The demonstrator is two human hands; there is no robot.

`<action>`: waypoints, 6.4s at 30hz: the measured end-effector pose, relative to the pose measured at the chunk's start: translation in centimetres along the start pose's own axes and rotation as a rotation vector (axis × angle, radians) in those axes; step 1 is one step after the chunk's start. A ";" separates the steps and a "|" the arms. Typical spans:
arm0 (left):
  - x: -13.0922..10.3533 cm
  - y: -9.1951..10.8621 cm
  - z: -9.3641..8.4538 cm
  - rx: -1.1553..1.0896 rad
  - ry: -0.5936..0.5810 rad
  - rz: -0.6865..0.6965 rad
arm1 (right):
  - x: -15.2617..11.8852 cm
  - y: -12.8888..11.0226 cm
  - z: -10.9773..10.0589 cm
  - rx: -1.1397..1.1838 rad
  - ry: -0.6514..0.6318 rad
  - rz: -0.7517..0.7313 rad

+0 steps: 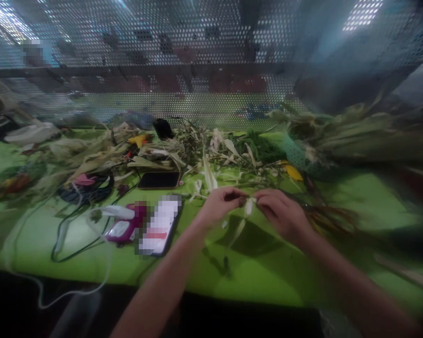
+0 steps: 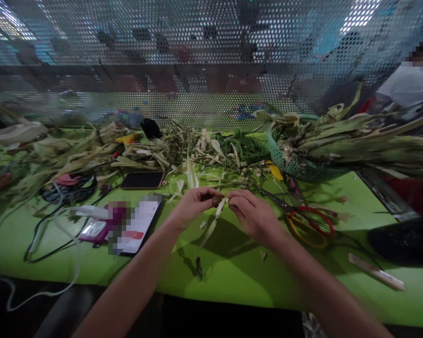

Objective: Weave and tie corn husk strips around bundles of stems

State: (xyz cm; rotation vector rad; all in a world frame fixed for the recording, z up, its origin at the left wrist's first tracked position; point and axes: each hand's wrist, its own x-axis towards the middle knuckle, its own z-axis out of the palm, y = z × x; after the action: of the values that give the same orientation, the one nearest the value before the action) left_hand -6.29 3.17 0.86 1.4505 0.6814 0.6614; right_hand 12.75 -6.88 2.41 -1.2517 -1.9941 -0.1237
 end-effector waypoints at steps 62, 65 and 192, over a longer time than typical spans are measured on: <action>-0.6 0.5 1.9 0.036 0.006 0.119 | 0.1 0.7 0.2 0.129 -0.223 0.363; -0.4 0.3 1.6 -0.069 -0.010 0.052 | 0.0 0.4 0.3 0.134 -0.237 0.374; -0.7 -0.7 3.2 0.831 0.230 0.458 | -0.3 0.8 2.2 0.385 -0.081 0.591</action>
State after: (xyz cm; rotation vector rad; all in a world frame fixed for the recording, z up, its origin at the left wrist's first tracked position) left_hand -4.38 0.55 0.17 2.3659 0.8626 0.9687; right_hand 12.27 -5.70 0.41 -1.5354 -1.5324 0.5776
